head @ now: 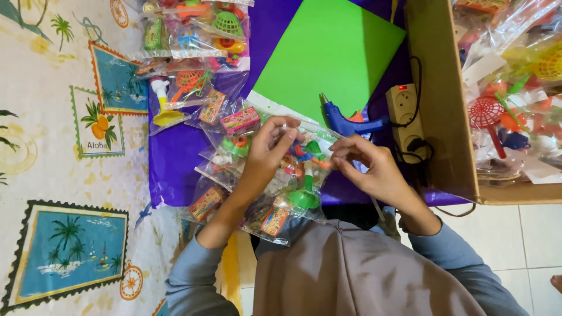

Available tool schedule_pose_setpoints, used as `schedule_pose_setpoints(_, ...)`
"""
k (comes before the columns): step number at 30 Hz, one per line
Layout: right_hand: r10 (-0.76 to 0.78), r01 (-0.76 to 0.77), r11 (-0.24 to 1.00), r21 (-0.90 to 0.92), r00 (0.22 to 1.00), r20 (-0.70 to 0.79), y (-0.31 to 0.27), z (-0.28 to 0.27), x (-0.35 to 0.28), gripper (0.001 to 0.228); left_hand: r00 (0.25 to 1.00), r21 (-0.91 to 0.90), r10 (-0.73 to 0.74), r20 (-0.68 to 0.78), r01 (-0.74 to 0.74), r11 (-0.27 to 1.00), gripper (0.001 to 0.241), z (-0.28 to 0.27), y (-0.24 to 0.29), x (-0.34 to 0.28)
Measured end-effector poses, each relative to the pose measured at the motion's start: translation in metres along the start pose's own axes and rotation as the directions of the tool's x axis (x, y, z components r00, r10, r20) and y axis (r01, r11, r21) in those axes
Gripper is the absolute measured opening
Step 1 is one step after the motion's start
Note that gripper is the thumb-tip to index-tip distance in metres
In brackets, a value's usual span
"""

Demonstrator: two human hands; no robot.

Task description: Using a hot glue gun to seal plastic bags containing small toys.

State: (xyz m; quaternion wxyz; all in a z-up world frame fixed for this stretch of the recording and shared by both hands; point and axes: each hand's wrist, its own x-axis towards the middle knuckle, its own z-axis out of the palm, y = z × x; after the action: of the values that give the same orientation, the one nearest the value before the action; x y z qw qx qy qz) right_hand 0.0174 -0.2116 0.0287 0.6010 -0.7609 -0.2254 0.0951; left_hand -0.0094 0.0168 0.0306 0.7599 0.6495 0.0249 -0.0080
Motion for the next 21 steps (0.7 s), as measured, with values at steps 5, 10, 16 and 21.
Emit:
schedule_pose_setpoints(5,-0.080,0.074,0.917,-0.392,0.997,0.001,-0.011,-0.024,0.010,0.031,0.991,-0.043,0.082,-0.102,-0.086,0.995,0.025,-0.018,-0.013,0.013)
schedule_pose_setpoints(10,-0.113,0.124,0.568,-0.814,0.991,0.072,-0.006,-0.036,0.013,0.046,0.981,-0.014,0.099,-0.168,-0.103,0.995,0.027,-0.037,0.005,0.014)
schedule_pose_setpoints(16,-0.011,0.154,0.358,-0.921,0.987,0.161,0.060,-0.034,0.007,0.074,0.955,0.033,0.146,-0.256,-0.143,0.989,0.025,-0.060,0.000,0.024)
schedule_pose_setpoints(21,-0.083,0.169,0.181,-0.969,0.984,0.156,0.081,-0.027,0.012,0.070,0.929,0.201,0.251,-0.273,-0.200,0.959,0.022,-0.065,-0.006,0.027)
